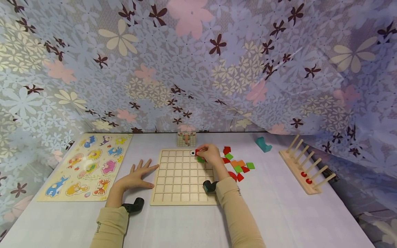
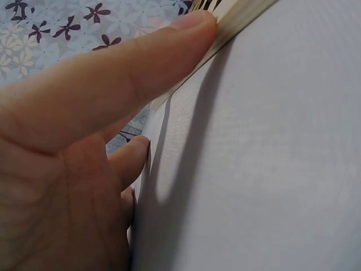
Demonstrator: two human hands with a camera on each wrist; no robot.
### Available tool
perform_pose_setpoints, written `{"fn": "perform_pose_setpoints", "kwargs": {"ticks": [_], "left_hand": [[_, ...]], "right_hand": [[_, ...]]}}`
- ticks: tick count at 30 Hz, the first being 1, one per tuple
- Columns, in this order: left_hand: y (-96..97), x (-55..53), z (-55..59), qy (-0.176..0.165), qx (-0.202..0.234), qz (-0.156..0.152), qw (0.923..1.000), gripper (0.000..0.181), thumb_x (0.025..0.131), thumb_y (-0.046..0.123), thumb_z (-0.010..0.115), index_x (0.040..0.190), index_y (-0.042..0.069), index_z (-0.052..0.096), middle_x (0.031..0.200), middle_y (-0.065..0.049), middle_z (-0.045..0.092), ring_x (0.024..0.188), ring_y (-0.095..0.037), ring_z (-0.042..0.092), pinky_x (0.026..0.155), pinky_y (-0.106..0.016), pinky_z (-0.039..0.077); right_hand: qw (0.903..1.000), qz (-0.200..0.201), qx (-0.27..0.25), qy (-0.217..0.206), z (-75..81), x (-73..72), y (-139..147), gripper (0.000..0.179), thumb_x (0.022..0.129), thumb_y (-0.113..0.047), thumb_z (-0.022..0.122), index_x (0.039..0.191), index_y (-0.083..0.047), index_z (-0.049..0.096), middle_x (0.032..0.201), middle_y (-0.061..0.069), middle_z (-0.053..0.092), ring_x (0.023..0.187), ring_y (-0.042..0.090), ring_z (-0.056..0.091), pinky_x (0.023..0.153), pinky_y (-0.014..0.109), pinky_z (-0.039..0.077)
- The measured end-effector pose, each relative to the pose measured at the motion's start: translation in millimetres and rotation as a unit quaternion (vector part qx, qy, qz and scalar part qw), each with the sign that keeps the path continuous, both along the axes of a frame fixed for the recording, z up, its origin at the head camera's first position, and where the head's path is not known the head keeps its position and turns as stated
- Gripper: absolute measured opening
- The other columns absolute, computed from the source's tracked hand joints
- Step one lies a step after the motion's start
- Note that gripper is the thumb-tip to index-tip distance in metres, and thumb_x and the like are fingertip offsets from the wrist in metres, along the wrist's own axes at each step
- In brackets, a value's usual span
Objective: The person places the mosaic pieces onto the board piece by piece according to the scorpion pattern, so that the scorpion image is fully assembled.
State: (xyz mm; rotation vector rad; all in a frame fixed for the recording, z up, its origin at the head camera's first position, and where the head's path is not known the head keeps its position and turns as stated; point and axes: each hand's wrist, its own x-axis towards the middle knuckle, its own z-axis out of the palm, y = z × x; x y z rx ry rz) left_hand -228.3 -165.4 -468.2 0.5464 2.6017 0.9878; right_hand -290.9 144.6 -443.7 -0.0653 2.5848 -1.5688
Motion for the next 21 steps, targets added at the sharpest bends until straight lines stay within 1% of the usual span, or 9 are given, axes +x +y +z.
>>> {"fn": "perform_pose_setpoints", "kwargs": {"ticks": [2,6,9,13,17,21], "left_hand": [[-0.1,-0.3,-0.1,0.000,-0.004,0.001,1.0000,0.084,0.070,0.030,0.077,0.142,0.010,0.037,0.152,-0.022,0.007,0.137,-0.045,-0.012,0.105,-0.060,-0.016],[-0.6,-0.8,-0.3,0.000,-0.003,0.002,1.0000,0.084,0.070,0.030,0.077,0.142,0.010,0.037,0.152,-0.022,0.007,0.137,-0.045,-0.012,0.105,-0.060,-0.016],[-0.6,-0.9,-0.3,0.002,-0.004,0.001,1.0000,0.084,0.070,0.031,0.077,0.141,0.010,0.038,0.152,-0.023,0.007,0.136,-0.046,-0.012,0.105,-0.060,-0.016],[-0.9,-1.7,-1.5,0.001,-0.006,0.002,1.0000,0.084,0.070,0.031,0.077,0.142,0.011,0.037,0.152,-0.022,0.007,0.137,-0.045,-0.012,0.105,-0.060,-0.016],[-1.2,-2.4,-2.3,-0.006,-0.001,0.005,1.0000,0.084,0.070,0.031,0.077,0.142,0.012,0.037,0.153,-0.021,0.007,0.137,-0.044,-0.012,0.105,-0.059,-0.016],[-1.1,-2.7,-1.7,-0.005,-0.002,0.006,1.0000,0.084,0.070,0.031,0.077,0.142,0.011,0.037,0.152,-0.022,0.007,0.137,-0.044,-0.012,0.105,-0.059,-0.016]], "right_hand": [[0.9998,0.004,0.021,-0.003,-1.5,-1.2,-3.9,0.020,0.085,-0.006,0.064,0.103,0.002,0.065,0.084,0.012,0.062,0.070,0.021,0.061,0.062,0.028,0.053],[0.9975,0.010,0.070,0.000,-1.3,-2.0,-10.9,0.017,0.084,-0.008,0.066,0.099,-0.001,0.067,0.083,0.009,0.062,0.071,0.019,0.058,0.061,0.027,0.050],[0.9940,0.017,0.107,0.007,1.3,-1.2,-15.6,0.015,0.082,-0.009,0.068,0.096,-0.004,0.067,0.084,0.008,0.062,0.073,0.020,0.057,0.061,0.028,0.048],[0.9886,0.025,0.148,0.013,2.4,-0.6,-19.2,0.011,0.081,-0.011,0.069,0.091,-0.007,0.067,0.080,0.006,0.062,0.071,0.019,0.056,0.059,0.028,0.045],[0.9847,0.032,0.170,0.018,0.7,-1.6,-19.6,0.007,0.080,-0.012,0.070,0.086,-0.009,0.068,0.076,0.003,0.062,0.068,0.017,0.055,0.059,0.027,0.043],[0.9828,0.038,0.179,0.023,0.0,-2.4,-19.4,0.005,0.080,-0.013,0.070,0.083,-0.009,0.068,0.075,0.002,0.063,0.068,0.017,0.056,0.061,0.028,0.044]]}}
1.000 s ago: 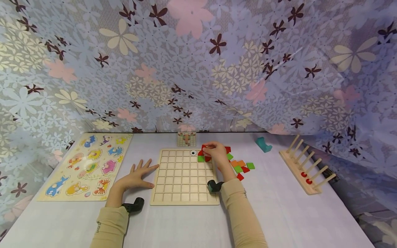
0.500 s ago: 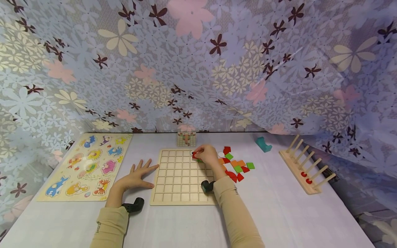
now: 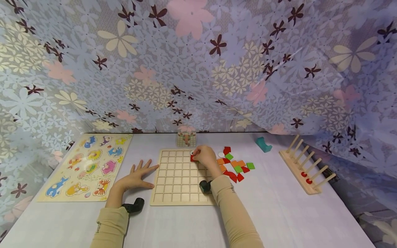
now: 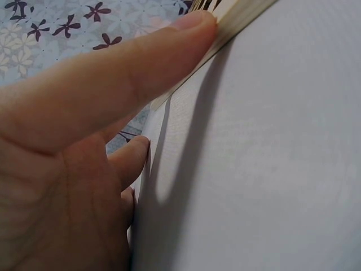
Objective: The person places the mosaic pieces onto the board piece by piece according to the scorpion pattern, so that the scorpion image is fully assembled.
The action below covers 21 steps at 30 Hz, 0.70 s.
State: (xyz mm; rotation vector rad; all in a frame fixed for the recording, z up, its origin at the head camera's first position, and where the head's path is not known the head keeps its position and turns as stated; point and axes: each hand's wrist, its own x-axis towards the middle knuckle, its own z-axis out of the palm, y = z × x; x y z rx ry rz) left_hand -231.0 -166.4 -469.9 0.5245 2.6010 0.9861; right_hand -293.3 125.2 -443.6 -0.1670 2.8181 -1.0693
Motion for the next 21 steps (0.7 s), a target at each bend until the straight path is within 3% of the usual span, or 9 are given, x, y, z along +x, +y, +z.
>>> {"fn": "perform_pose_setpoints", "kwargs": {"ticks": [13,21], "left_hand": [[0.2,0.9,1.1,0.002,0.000,-0.003,1.0000,0.084,0.070,0.031,0.077,0.142,0.011,0.038,0.152,-0.022,0.007,0.137,-0.045,-0.012,0.105,-0.059,-0.016],[0.2,1.9,2.5,0.002,-0.003,-0.003,1.0000,0.083,0.071,0.030,0.077,0.142,0.011,0.038,0.152,-0.022,0.007,0.137,-0.044,-0.012,0.105,-0.059,-0.016]], "right_hand": [[0.9985,0.002,0.054,-0.004,1.5,0.1,-3.9,0.006,0.081,-0.013,0.069,0.087,-0.010,0.072,0.087,0.004,0.067,0.083,0.023,0.060,0.074,0.036,0.050],[0.9974,-0.002,0.071,-0.012,4.1,1.0,-5.6,0.009,0.079,-0.013,0.072,0.088,-0.011,0.073,0.091,0.004,0.068,0.086,0.024,0.061,0.072,0.035,0.051]]}}
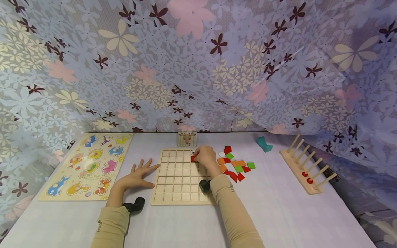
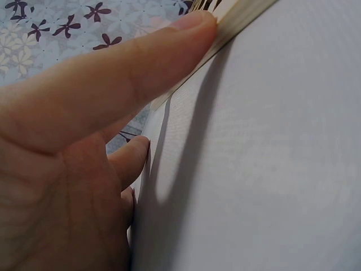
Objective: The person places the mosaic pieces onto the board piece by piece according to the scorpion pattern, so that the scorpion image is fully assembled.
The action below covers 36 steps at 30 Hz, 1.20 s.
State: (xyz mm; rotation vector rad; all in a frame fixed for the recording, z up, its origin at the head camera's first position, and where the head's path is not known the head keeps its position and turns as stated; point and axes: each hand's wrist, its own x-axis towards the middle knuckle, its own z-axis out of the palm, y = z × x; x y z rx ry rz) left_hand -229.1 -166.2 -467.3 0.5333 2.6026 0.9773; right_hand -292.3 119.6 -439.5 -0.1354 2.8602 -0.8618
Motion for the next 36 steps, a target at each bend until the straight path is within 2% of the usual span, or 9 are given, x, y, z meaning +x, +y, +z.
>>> {"fn": "perform_pose_setpoints", "kwargs": {"ticks": [4,9,15,21,28,36], "left_hand": [[0.3,0.1,-0.3,0.001,0.002,-0.001,1.0000,0.083,0.071,0.030,0.077,0.141,0.010,0.038,0.152,-0.023,0.008,0.137,-0.045,-0.011,0.105,-0.060,-0.016],[0.5,-0.2,-1.3,-0.002,0.003,-0.003,1.0000,0.084,0.071,0.030,0.077,0.142,0.010,0.037,0.152,-0.023,0.007,0.137,-0.045,-0.013,0.105,-0.060,-0.017],[1.0,-1.0,-2.5,-0.003,0.002,-0.005,1.0000,0.083,0.071,0.031,0.076,0.142,0.011,0.037,0.152,-0.022,0.006,0.137,-0.044,-0.013,0.105,-0.059,-0.017],[0.6,-2.0,-3.2,-0.002,-0.002,0.000,1.0000,0.084,0.071,0.032,0.077,0.142,0.012,0.037,0.153,-0.021,0.006,0.137,-0.043,-0.013,0.105,-0.058,-0.017],[-0.4,-2.3,-4.3,0.001,-0.001,0.001,1.0000,0.083,0.071,0.032,0.077,0.142,0.013,0.037,0.153,-0.020,0.007,0.137,-0.043,-0.012,0.105,-0.059,-0.016],[0.2,-0.8,-2.6,-0.003,0.002,0.000,1.0000,0.083,0.071,0.031,0.077,0.142,0.011,0.037,0.153,-0.021,0.006,0.137,-0.043,-0.013,0.105,-0.058,-0.017]], "right_hand": [[1.0000,-0.005,0.004,-0.004,0.4,-0.1,0.6,0.008,0.079,-0.014,0.072,0.086,-0.011,0.072,0.089,0.003,0.068,0.082,0.023,0.060,0.067,0.034,0.051],[0.9999,-0.001,-0.012,-0.006,0.4,1.0,5.0,0.009,0.080,-0.015,0.071,0.088,-0.011,0.073,0.092,0.004,0.068,0.083,0.023,0.060,0.069,0.034,0.050],[0.9973,-0.001,-0.071,0.014,2.9,7.2,19.8,0.013,0.083,-0.015,0.068,0.093,-0.007,0.071,0.089,0.007,0.065,0.081,0.023,0.057,0.068,0.035,0.047],[0.9906,-0.031,-0.133,0.008,0.1,11.8,41.4,0.016,0.085,-0.016,0.066,0.097,-0.006,0.069,0.090,0.009,0.061,0.079,0.022,0.055,0.066,0.032,0.045],[0.9853,-0.058,-0.160,0.013,-4.3,16.1,69.7,0.020,0.085,-0.013,0.065,0.100,-0.001,0.067,0.081,0.009,0.060,0.063,0.023,0.053,0.055,0.029,0.045],[0.9830,-0.104,-0.151,0.007,-3.0,22.8,95.4,0.024,0.085,-0.011,0.064,0.106,0.001,0.065,0.096,0.016,0.063,0.083,0.026,0.056,0.066,0.027,0.046]]}}
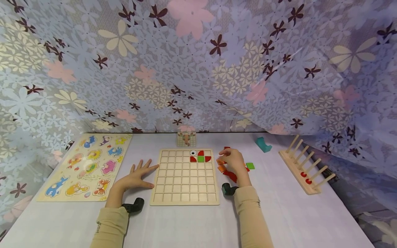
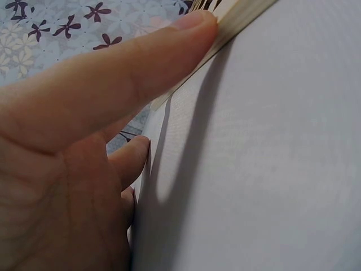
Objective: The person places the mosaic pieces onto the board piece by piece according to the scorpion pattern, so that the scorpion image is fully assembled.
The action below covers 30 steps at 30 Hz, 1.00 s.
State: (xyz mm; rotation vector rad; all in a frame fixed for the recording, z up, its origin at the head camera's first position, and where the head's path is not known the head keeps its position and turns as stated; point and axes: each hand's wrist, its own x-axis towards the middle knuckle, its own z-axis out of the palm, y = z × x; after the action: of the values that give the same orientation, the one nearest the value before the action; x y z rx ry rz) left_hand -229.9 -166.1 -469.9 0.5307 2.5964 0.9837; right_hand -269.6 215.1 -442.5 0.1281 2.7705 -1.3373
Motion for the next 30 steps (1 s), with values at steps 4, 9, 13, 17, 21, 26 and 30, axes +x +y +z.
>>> {"fn": "perform_pose_setpoints", "kwargs": {"ticks": [4,9,13,17,21,26,30], "left_hand": [[-0.3,0.3,0.8,0.002,-0.004,0.001,1.0000,0.083,0.071,0.030,0.077,0.142,0.011,0.037,0.152,-0.022,0.006,0.137,-0.044,-0.013,0.105,-0.058,-0.017],[-0.2,1.1,1.4,0.005,-0.002,0.001,1.0000,0.083,0.071,0.029,0.077,0.141,0.010,0.038,0.152,-0.022,0.007,0.137,-0.045,-0.012,0.105,-0.059,-0.017],[0.0,1.4,1.6,0.007,-0.002,0.002,1.0000,0.082,0.071,0.028,0.077,0.141,0.010,0.038,0.152,-0.023,0.007,0.136,-0.045,-0.012,0.105,-0.060,-0.016],[0.1,1.9,1.8,0.007,-0.001,0.000,1.0000,0.082,0.071,0.028,0.077,0.141,0.009,0.038,0.152,-0.024,0.007,0.136,-0.046,-0.012,0.104,-0.060,-0.017],[-0.1,1.6,1.8,0.006,-0.002,0.000,1.0000,0.082,0.071,0.029,0.077,0.141,0.009,0.038,0.152,-0.023,0.007,0.136,-0.045,-0.012,0.104,-0.060,-0.017],[0.2,2.8,2.7,0.007,0.002,-0.002,1.0000,0.083,0.071,0.029,0.077,0.141,0.009,0.038,0.152,-0.024,0.007,0.136,-0.046,-0.012,0.104,-0.061,-0.016],[0.3,2.3,2.8,0.005,0.001,0.000,1.0000,0.083,0.071,0.029,0.077,0.141,0.009,0.037,0.152,-0.023,0.007,0.136,-0.046,-0.012,0.104,-0.060,-0.016]], "right_hand": [[0.9997,-0.013,0.020,0.001,-1.8,2.7,10.1,0.024,0.085,-0.010,0.064,0.106,0.002,0.064,0.098,0.017,0.062,0.087,0.027,0.054,0.069,0.029,0.047],[0.9985,-0.033,0.040,-0.015,-4.1,6.0,19.3,0.025,0.081,-0.005,0.065,0.104,0.001,0.064,0.094,0.015,0.060,0.082,0.025,0.053,0.069,0.029,0.049],[0.9974,-0.029,0.059,-0.030,-6.3,7.2,26.3,0.030,0.077,-0.001,0.065,0.107,0.002,0.063,0.098,0.019,0.059,0.085,0.028,0.053,0.073,0.035,0.049],[0.9957,-0.034,0.079,-0.034,-5.2,9.6,28.3,0.031,0.076,0.001,0.066,0.107,0.003,0.063,0.103,0.022,0.059,0.089,0.032,0.053,0.077,0.040,0.049],[0.9943,-0.040,0.090,-0.042,-5.8,9.5,29.1,0.030,0.077,0.000,0.066,0.107,0.003,0.062,0.105,0.024,0.058,0.091,0.033,0.052,0.080,0.042,0.048],[0.9926,-0.052,0.097,-0.051,-6.7,8.5,29.5,0.031,0.078,-0.004,0.067,0.107,0.002,0.063,0.109,0.024,0.059,0.092,0.034,0.053,0.078,0.041,0.048],[0.9905,-0.066,0.103,-0.063,-5.6,8.1,28.9,0.032,0.078,-0.005,0.068,0.108,0.001,0.063,0.110,0.025,0.059,0.092,0.034,0.054,0.076,0.041,0.048]]}}
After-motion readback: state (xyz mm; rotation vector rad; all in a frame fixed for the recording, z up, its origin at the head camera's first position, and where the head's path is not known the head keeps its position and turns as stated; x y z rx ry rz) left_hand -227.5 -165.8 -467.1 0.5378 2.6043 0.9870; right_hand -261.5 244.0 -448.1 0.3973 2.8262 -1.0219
